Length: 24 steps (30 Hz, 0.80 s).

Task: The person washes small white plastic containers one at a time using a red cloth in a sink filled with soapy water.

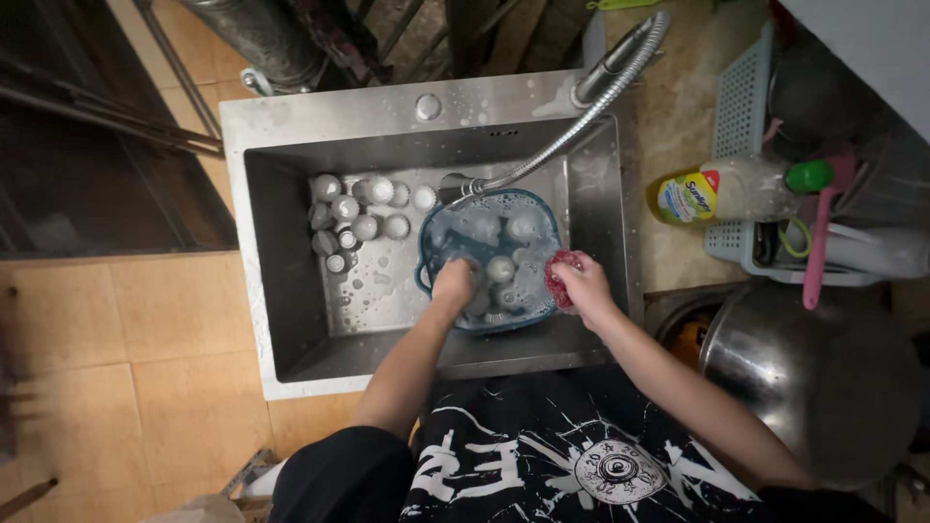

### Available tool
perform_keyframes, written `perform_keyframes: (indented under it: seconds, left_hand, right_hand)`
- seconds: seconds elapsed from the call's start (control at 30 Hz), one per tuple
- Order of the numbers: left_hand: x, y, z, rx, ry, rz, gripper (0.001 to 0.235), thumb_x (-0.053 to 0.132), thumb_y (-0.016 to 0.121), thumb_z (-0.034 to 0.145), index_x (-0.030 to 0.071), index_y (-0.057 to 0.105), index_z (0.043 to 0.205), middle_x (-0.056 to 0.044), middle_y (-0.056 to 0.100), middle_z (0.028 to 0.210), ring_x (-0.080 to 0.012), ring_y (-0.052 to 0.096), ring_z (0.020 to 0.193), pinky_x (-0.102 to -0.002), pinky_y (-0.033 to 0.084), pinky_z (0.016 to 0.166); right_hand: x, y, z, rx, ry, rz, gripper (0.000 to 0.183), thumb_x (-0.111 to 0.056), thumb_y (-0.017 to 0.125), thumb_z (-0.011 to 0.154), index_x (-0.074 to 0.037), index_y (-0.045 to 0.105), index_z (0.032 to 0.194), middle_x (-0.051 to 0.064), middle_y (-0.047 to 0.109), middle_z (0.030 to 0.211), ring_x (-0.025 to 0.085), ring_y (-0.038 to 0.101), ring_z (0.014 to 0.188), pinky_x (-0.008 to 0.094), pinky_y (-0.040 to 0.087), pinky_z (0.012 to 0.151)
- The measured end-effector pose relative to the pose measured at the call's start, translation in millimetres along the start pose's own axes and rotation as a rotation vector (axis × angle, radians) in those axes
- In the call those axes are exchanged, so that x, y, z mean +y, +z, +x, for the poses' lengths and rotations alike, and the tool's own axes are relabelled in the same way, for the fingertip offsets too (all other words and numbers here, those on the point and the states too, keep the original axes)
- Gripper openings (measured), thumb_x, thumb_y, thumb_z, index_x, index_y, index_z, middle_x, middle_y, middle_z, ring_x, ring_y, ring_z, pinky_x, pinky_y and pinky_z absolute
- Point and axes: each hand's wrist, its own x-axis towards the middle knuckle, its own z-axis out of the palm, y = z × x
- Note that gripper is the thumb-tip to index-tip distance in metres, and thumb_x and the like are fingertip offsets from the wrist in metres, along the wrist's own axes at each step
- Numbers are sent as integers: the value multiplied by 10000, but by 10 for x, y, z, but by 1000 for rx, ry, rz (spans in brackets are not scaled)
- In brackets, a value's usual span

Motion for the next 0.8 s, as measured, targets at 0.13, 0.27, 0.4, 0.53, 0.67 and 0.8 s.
perform_keyframes:
  seconds: [0.13, 0.27, 0.4, 0.53, 0.67, 0.8]
  left_hand:
    - [114, -310, -55, -67, -60, -242, 369, 156, 879, 698, 77, 785, 1045, -185, 763, 981, -275, 742, 949, -360, 570, 891]
    - [22, -400, -144, 15, 44, -516, 364, 112, 825, 775, 79, 780, 1134, -108, 803, 913, -205, 774, 830, -334, 604, 776]
    - [107, -663, -386, -253, -71, -1505, 411, 50, 707, 925, 129, 660, 1326, -8, 720, 985, -131, 677, 874, -311, 558, 776]
    - [274, -758, -621, -288, -160, -1931, 324, 72, 565, 982, 122, 609, 1299, -21, 707, 1068, -142, 681, 961, -318, 550, 843]
    - [412, -662, -681, 376, 35, -1360, 291, 150, 496, 1085, -14, 684, 1235, -95, 709, 1055, -161, 624, 897, -316, 523, 801]
    - [401, -849, -764, 396, 113, -1519, 403, 292, 407, 1125, -17, 656, 1199, -107, 691, 1051, -182, 643, 958, -333, 526, 897]
  right_hand:
    - [-77, 144, 9, -5, 59, 24, 303, -144, 698, 867, -19, 658, 1140, 64, 711, 936, 141, 680, 788, 300, 550, 688]
    - [-29, 251, 2, -30, 8, 90, 279, -138, 699, 881, -3, 666, 1123, 67, 710, 953, 143, 682, 810, 300, 554, 694]
    - [58, 492, 60, 21, 36, 267, 218, -94, 654, 877, -15, 637, 1079, 76, 701, 930, 173, 694, 797, 339, 566, 658]
    - [30, 1074, -107, -13, -85, 466, 161, -174, 655, 965, -79, 664, 1095, 44, 722, 1009, 124, 713, 886, 282, 579, 752]
    - [23, 1601, -435, -9, 27, 280, 331, -361, 619, 1144, -34, 660, 1171, 96, 624, 869, 202, 559, 681, 354, 433, 577]
    - [-19, 1860, -548, -10, -448, -35, 290, -263, 660, 1017, -15, 707, 1161, 51, 768, 1048, 123, 709, 967, 273, 548, 836]
